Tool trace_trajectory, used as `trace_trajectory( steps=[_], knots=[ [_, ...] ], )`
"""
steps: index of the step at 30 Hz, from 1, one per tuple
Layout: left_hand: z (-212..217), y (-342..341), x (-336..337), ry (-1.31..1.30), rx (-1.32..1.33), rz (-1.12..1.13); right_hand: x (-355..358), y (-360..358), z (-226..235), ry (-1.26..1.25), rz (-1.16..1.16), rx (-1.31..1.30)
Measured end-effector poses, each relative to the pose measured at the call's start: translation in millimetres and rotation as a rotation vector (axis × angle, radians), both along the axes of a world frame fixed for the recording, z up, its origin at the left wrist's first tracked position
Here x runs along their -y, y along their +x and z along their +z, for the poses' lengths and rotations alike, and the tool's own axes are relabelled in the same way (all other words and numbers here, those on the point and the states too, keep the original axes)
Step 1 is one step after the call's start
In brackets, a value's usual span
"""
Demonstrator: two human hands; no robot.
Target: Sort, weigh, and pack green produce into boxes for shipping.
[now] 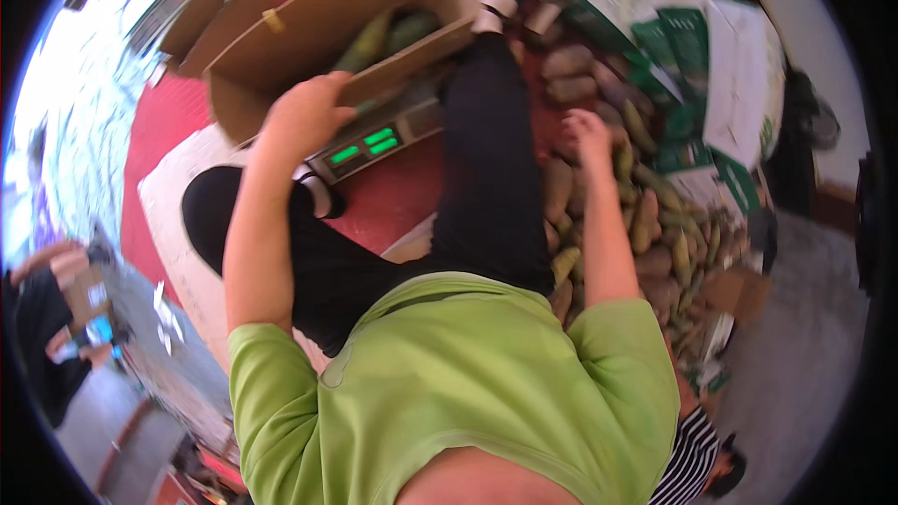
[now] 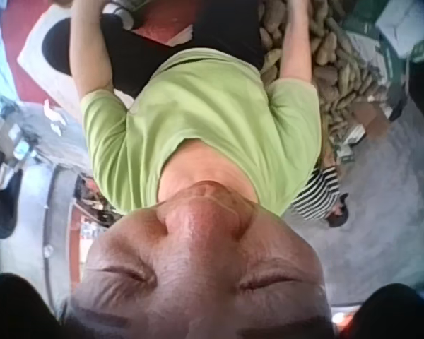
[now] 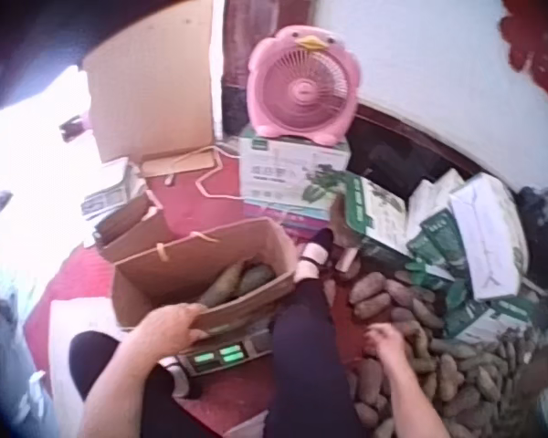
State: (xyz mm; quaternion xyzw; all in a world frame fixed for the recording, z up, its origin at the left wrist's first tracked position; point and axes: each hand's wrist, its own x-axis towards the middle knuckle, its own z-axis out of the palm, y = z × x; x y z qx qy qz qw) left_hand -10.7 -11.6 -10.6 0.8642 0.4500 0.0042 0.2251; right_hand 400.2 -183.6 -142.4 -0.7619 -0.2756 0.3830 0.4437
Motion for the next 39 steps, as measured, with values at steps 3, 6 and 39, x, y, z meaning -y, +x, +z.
trace_trajectory(
  steps=[3, 6, 39],
  knots=[
    [-9, 1, -6, 0.023, 0.084, -0.034, 97, 19, -106, -0.190, 0.075, 0.343],
    [3, -3, -1, -0.086, 0.082, 0.019, 154, -17, -123, -0.423, 0.174, 0.262],
    [6, 4, 0, -0.115, 0.031, 0.062, 294, -13, -154, -0.785, -0.323, 0.150]
  ],
)
